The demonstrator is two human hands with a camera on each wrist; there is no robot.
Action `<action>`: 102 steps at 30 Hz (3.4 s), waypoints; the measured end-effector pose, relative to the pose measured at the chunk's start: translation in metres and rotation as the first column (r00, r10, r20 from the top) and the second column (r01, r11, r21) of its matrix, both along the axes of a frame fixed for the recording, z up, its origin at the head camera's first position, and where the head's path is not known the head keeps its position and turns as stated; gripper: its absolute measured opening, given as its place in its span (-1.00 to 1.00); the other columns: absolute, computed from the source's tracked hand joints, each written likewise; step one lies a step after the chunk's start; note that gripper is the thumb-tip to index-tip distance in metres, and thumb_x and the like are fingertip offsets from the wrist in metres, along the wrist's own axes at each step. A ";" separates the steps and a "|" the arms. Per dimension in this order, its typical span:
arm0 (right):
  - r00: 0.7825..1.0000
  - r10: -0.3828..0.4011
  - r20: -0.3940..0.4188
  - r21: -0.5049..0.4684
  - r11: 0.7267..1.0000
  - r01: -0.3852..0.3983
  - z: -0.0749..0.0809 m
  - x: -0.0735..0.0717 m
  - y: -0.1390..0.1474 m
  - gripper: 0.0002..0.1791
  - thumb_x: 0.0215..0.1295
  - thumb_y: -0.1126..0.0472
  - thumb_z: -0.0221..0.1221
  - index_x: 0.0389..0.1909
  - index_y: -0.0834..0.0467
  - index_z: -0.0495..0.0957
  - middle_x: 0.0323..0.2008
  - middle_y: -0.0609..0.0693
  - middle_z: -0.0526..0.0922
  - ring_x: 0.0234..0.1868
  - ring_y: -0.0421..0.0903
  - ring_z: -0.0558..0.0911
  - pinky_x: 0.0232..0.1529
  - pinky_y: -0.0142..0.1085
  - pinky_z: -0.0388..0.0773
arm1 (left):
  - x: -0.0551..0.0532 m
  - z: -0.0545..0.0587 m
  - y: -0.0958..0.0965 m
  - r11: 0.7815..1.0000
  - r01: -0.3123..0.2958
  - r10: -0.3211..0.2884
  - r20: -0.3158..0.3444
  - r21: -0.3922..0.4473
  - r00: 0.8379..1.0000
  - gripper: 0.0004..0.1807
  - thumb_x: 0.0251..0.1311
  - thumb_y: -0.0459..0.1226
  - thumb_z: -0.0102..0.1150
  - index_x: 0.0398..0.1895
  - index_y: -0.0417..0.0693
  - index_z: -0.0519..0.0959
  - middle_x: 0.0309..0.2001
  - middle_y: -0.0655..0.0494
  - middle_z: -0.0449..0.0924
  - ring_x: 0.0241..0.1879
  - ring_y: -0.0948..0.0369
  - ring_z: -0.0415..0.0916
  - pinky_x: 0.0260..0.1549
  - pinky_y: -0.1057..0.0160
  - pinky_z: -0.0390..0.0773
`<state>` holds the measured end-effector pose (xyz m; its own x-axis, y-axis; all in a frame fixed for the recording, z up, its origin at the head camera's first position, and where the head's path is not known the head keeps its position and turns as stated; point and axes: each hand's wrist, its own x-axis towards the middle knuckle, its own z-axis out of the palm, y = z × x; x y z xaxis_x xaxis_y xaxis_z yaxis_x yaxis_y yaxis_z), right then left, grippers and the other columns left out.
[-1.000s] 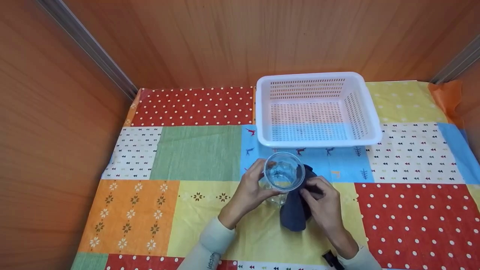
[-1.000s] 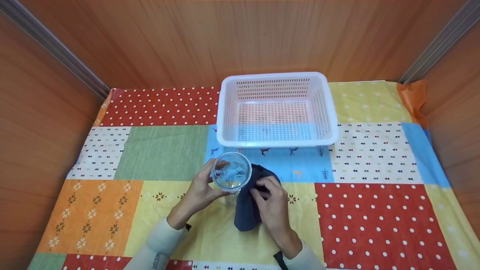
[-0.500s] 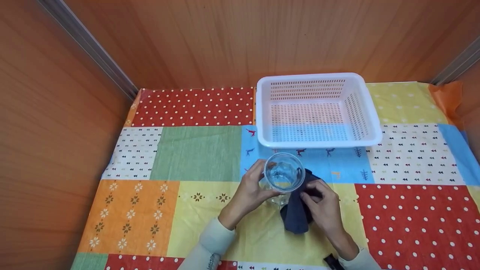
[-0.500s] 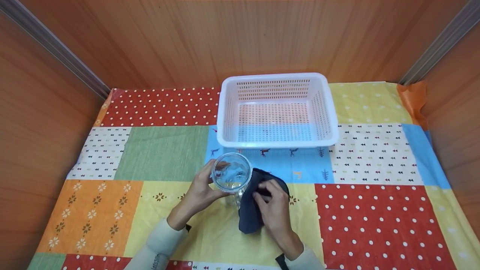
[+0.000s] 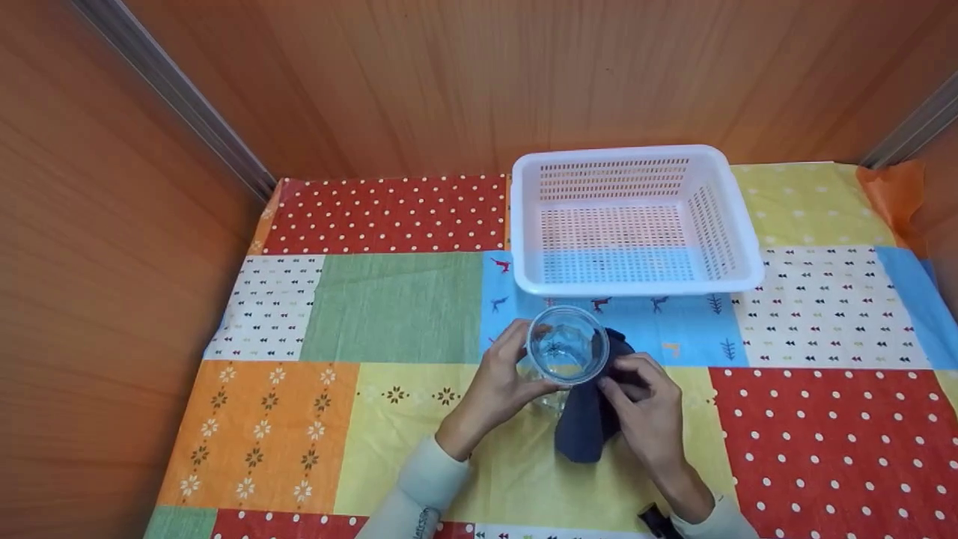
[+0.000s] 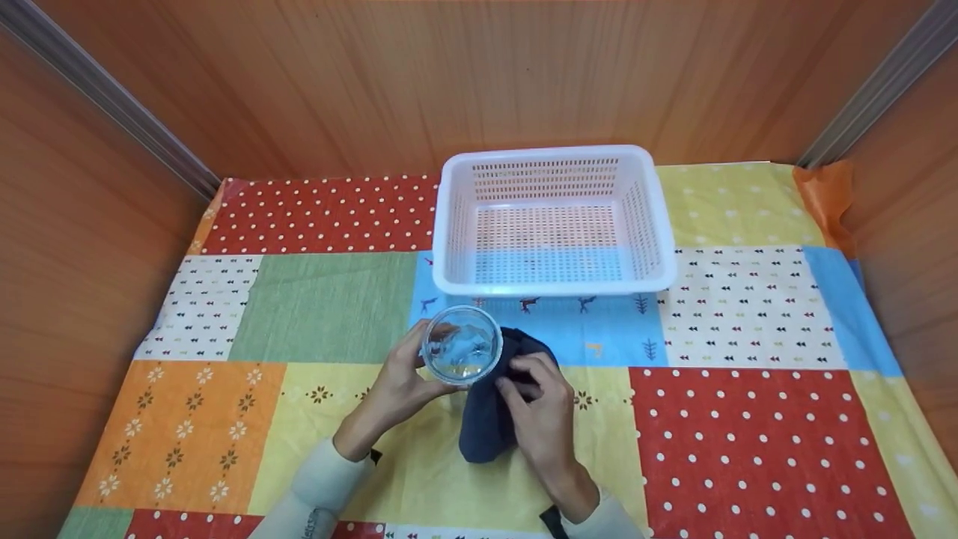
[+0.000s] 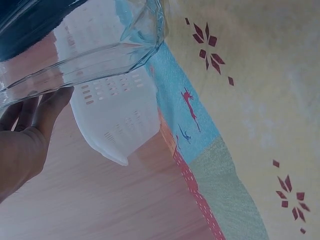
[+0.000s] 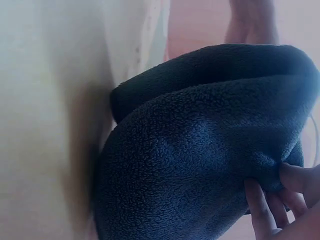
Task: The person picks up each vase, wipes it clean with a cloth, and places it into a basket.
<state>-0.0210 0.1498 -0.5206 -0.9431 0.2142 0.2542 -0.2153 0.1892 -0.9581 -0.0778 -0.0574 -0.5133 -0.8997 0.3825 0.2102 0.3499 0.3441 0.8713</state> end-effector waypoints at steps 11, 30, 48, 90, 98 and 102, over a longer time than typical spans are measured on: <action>1.000 -0.015 0.000 -0.032 0.999 0.015 0.002 0.001 -0.002 -0.77 0.16 0.68 0.34 -0.17 0.46 0.65 -0.18 0.10 0.65 -0.10 -0.31 0.68 -0.06 -0.47 0.70 | 0.000 0.000 0.000 1.000 0.001 -0.001 0.010 -0.007 1.000 -0.20 0.08 -0.25 0.65 0.39 -0.09 0.47 0.24 -0.12 0.54 0.28 0.04 0.54 0.28 0.06 0.60; 0.981 0.064 0.184 0.224 0.969 -0.106 -0.023 -0.005 0.015 -0.78 0.17 0.63 0.37 -0.23 0.33 0.66 -0.12 0.14 0.66 -0.01 0.07 0.70 -0.07 -0.30 0.75 | 0.000 0.000 0.000 1.000 0.009 -0.009 -0.028 0.010 1.000 -0.20 0.03 -0.29 0.68 0.34 -0.24 0.48 0.22 -0.13 0.55 0.26 0.05 0.55 0.25 0.08 0.62; 0.979 0.028 0.200 0.124 0.991 -0.054 -0.024 -0.002 0.012 -0.79 0.21 0.60 0.37 -0.16 0.35 0.70 -0.09 0.19 0.69 -0.06 -0.26 0.69 -0.10 -0.51 0.68 | -0.001 -0.001 0.000 1.000 0.012 -0.012 0.003 0.023 1.000 -0.19 0.07 -0.28 0.65 0.40 -0.07 0.47 0.24 0.05 0.54 0.27 0.14 0.53 0.29 0.12 0.59; 0.980 0.081 0.180 0.091 0.991 -0.099 -0.022 0.000 0.013 -0.58 0.19 0.66 0.32 0.10 0.44 0.61 0.10 0.32 0.65 0.15 0.22 0.69 0.07 -0.10 0.70 | -0.001 0.000 0.000 1.000 -0.002 0.002 -0.020 0.010 1.000 -0.23 0.02 -0.31 0.68 0.31 -0.24 0.51 0.20 -0.10 0.56 0.25 0.10 0.55 0.23 0.08 0.64; 0.969 0.038 0.243 0.179 0.980 -0.084 -0.032 -0.001 0.016 -0.55 0.21 0.63 0.34 0.14 0.45 0.58 0.07 0.33 0.64 0.13 0.30 0.69 0.05 -0.02 0.73 | -0.002 0.001 0.001 1.000 0.023 -0.022 -0.016 0.018 1.000 -0.21 0.08 -0.24 0.65 0.38 -0.08 0.48 0.24 0.00 0.54 0.27 0.15 0.54 0.28 0.08 0.60; 0.970 0.037 0.239 0.165 0.983 -0.078 -0.033 0.001 0.014 -0.54 0.24 0.61 0.33 0.18 0.46 0.56 0.09 0.34 0.63 0.13 0.29 0.68 0.06 -0.05 0.73 | -0.003 0.001 0.001 1.000 0.024 -0.024 -0.018 0.017 1.000 -0.22 0.08 -0.25 0.65 0.38 -0.11 0.48 0.25 -0.04 0.54 0.27 0.15 0.53 0.28 0.07 0.60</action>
<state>-0.0203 0.1633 -0.5531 -0.9901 0.1302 0.0533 -0.0045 0.3491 -0.9371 -0.0803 -0.0562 -0.5122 -0.8866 0.3999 0.2326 0.3730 0.3205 0.8707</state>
